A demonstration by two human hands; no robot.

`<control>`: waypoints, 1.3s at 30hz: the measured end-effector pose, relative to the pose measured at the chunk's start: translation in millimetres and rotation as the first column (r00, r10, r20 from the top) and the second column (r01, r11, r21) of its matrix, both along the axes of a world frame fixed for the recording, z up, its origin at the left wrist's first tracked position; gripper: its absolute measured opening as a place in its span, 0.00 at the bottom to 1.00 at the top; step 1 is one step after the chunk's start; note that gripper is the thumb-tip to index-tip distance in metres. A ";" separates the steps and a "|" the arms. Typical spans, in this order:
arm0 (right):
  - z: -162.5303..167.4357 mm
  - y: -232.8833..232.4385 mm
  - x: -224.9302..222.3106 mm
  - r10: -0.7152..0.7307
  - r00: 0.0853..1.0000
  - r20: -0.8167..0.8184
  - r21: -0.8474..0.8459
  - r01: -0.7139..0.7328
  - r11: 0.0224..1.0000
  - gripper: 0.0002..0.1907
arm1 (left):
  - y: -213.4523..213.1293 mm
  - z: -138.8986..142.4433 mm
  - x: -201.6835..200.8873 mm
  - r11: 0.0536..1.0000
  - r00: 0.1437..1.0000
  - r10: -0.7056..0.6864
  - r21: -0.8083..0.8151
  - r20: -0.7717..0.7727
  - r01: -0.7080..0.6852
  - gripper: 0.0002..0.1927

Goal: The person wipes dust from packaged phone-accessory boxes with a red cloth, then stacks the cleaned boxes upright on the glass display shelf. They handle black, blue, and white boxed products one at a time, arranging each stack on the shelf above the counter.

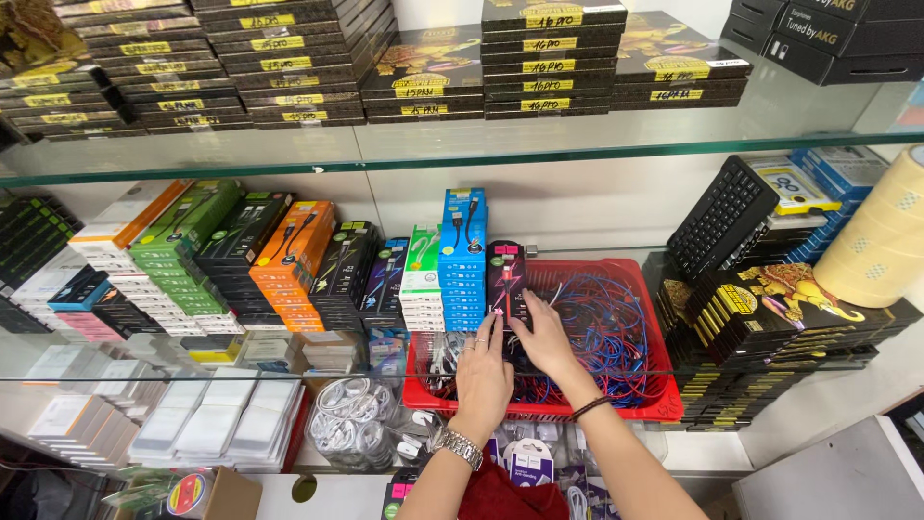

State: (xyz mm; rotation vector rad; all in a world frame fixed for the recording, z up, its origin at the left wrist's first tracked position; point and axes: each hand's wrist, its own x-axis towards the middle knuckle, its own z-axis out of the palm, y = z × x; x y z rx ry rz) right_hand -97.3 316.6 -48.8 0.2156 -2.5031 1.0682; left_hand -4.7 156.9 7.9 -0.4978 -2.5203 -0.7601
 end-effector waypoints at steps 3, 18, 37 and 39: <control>-3.4 -8.0 -1.6 -0.022 0.999 0.032 0.014 0.022 1.000 0.34 | 1.0 4.2 -1.3 0.998 0.999 0.017 -0.065 0.032 -0.015 0.45; 17.4 -50.5 185.4 0.327 0.765 0.555 0.066 -0.433 0.899 0.48 | -118.5 -81.4 30.2 0.671 0.928 0.219 0.644 0.301 -0.367 0.13; 15.2 -48.4 213.8 0.062 0.935 0.348 0.074 -0.094 0.993 0.25 | -189.2 -170.4 91.9 0.802 0.699 0.350 0.186 0.624 -0.568 0.27; 28.5 -59.3 215.5 0.040 0.947 0.318 -0.014 -0.038 0.999 0.26 | -184.5 -145.6 75.5 0.746 0.829 0.252 0.445 0.500 -0.496 0.25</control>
